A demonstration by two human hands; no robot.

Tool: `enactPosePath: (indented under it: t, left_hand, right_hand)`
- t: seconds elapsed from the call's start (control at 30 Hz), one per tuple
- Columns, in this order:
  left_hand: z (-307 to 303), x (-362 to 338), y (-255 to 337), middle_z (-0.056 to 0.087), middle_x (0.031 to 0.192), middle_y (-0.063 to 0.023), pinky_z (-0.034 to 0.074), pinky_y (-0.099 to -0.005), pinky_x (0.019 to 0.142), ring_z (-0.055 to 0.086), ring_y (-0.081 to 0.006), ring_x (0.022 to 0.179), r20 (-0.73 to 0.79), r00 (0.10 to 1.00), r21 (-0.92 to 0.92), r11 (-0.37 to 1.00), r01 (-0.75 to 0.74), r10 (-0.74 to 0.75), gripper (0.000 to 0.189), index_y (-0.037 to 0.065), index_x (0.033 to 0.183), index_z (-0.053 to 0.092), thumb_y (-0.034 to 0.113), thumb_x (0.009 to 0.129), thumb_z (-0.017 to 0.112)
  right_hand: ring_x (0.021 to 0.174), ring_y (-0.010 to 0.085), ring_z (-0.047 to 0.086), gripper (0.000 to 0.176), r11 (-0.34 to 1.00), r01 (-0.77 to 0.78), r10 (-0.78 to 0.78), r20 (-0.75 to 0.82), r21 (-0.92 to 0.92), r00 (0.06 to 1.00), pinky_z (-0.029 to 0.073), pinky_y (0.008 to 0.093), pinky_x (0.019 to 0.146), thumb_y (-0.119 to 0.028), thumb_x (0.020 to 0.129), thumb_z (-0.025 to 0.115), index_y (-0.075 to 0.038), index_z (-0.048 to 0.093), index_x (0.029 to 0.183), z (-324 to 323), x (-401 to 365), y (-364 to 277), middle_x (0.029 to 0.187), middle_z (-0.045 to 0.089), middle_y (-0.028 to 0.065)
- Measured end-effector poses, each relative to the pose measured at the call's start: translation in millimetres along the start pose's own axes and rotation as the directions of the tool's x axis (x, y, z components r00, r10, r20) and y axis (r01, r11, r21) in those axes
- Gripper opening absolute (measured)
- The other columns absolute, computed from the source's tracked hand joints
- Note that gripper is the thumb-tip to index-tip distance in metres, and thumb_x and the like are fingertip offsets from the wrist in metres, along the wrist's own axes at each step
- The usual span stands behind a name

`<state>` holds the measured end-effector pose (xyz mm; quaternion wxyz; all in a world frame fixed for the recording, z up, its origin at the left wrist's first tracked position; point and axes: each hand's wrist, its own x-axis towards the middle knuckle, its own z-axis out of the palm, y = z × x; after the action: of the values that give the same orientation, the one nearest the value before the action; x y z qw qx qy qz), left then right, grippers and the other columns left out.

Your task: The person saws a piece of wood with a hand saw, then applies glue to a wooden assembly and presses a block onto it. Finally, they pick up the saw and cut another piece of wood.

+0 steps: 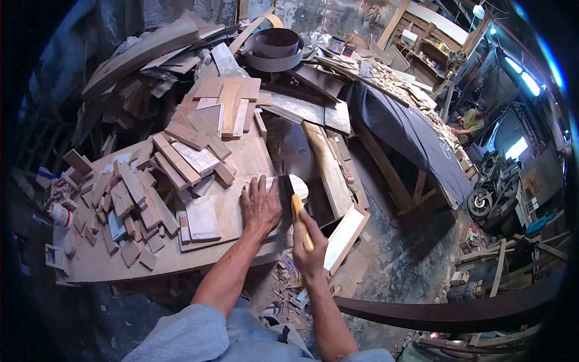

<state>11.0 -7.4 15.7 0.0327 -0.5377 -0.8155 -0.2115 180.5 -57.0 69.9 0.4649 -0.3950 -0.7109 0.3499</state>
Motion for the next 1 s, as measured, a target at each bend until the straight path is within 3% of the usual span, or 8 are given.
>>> enactPosePath:
  t: [0.07,0.27,0.53,0.67,0.73,0.77,0.9,1.0]
  left_hand:
    - [3.0,3.5,-5.1,0.049,0.149,-0.0178,0.032,-0.0626,0.114,0.041,-0.0383,0.142,-0.007,1.000,0.003,1.000,0.018,-0.017,0.049,0.013,0.145,0.058,0.023,0.098,0.052]
    - [1.0,0.5,-0.6,0.047,0.148,-0.0181,0.031,-0.0635,0.113,0.039,-0.0384,0.142,-0.010,1.000,-0.029,0.999,0.018,-0.018,0.053,0.014,0.149,0.053,0.024,0.097,0.053]
    - [12.3,3.3,-11.2,0.048,0.147,-0.0174,0.033,-0.0647,0.111,0.039,-0.0376,0.142,-0.050,0.999,0.017,1.000,-0.005,0.006,0.047,0.013,0.143,0.058,0.027,0.099,0.052]
    - [2.9,5.1,0.1,0.045,0.152,-0.0181,0.030,-0.0655,0.114,0.036,-0.0387,0.145,-0.016,0.999,-0.069,0.997,0.027,-0.028,0.050,0.014,0.146,0.056,0.026,0.097,0.052]
    - [10.9,-1.1,-1.8,0.044,0.153,-0.0184,0.028,-0.0650,0.116,0.036,-0.0397,0.144,-0.035,0.998,-0.094,0.995,0.043,-0.046,0.053,0.013,0.147,0.055,0.025,0.096,0.053]
    - [6.3,1.0,-2.3,0.045,0.153,-0.0184,0.029,-0.0653,0.115,0.036,-0.0402,0.145,0.001,0.999,-0.063,0.997,0.033,-0.033,0.053,0.013,0.147,0.055,0.026,0.096,0.053]
    - [3.5,2.0,-3.0,0.047,0.151,-0.0185,0.031,-0.0648,0.114,0.038,-0.0387,0.144,-0.010,1.000,-0.023,1.000,0.007,-0.007,0.052,0.013,0.147,0.055,0.025,0.097,0.053]
    - [7.9,3.5,-8.4,0.049,0.149,-0.0186,0.032,-0.0644,0.112,0.039,-0.0379,0.142,-0.001,1.000,0.022,1.000,-0.001,0.001,0.052,0.013,0.148,0.054,0.024,0.097,0.053]
  right_hand:
    - [0.093,0.0304,0.076,0.036,0.991,0.132,-0.133,-0.066,-0.020,0.989,0.057,0.0348,0.080,-0.007,0.097,0.066,0.003,0.065,0.131,9.6,2.0,6.3,0.112,0.073,0.0269]
    - [0.084,0.0242,0.078,0.041,0.986,0.036,-0.034,0.017,-0.164,0.999,0.059,0.0313,0.075,-0.002,0.091,0.069,0.006,0.065,0.132,-71.7,-140.3,-31.8,0.106,0.076,0.0240]
    - [0.089,0.0239,0.074,0.037,0.998,0.058,-0.058,0.018,0.009,0.998,0.057,0.0322,0.077,-0.004,0.095,0.068,0.004,0.064,0.131,12.8,5.6,6.5,0.110,0.075,0.0214]
    - [0.090,0.0264,0.078,0.039,0.989,0.120,-0.121,-0.004,-0.089,0.993,0.059,0.0330,0.077,-0.002,0.092,0.069,0.004,0.066,0.131,-39.7,-75.9,-20.7,0.109,0.076,0.0241]
    - [0.087,0.0220,0.077,0.041,0.989,-0.130,0.135,0.069,-0.072,0.988,0.059,0.0318,0.076,-0.001,0.092,0.070,0.004,0.066,0.132,-71.4,-140.0,-19.9,0.105,0.077,0.0228]
    - [0.082,0.0211,0.076,0.040,0.991,0.002,0.003,0.040,-0.131,0.999,0.058,0.0306,0.074,-0.002,0.092,0.070,0.005,0.066,0.131,-74.2,-141.9,-23.4,0.101,0.077,0.0227]
    - [0.078,0.0247,0.076,0.035,0.984,0.174,-0.174,-0.014,-0.027,0.985,0.057,0.0318,0.071,-0.002,0.094,0.067,0.003,0.067,0.130,-23.9,-48.0,-9.8,0.101,0.077,0.0219]
    - [0.079,0.0253,0.076,0.035,0.998,0.063,-0.063,0.021,0.003,0.998,0.056,0.0326,0.070,-0.005,0.096,0.067,0.002,0.065,0.131,10.2,2.9,3.3,0.104,0.076,0.0210]
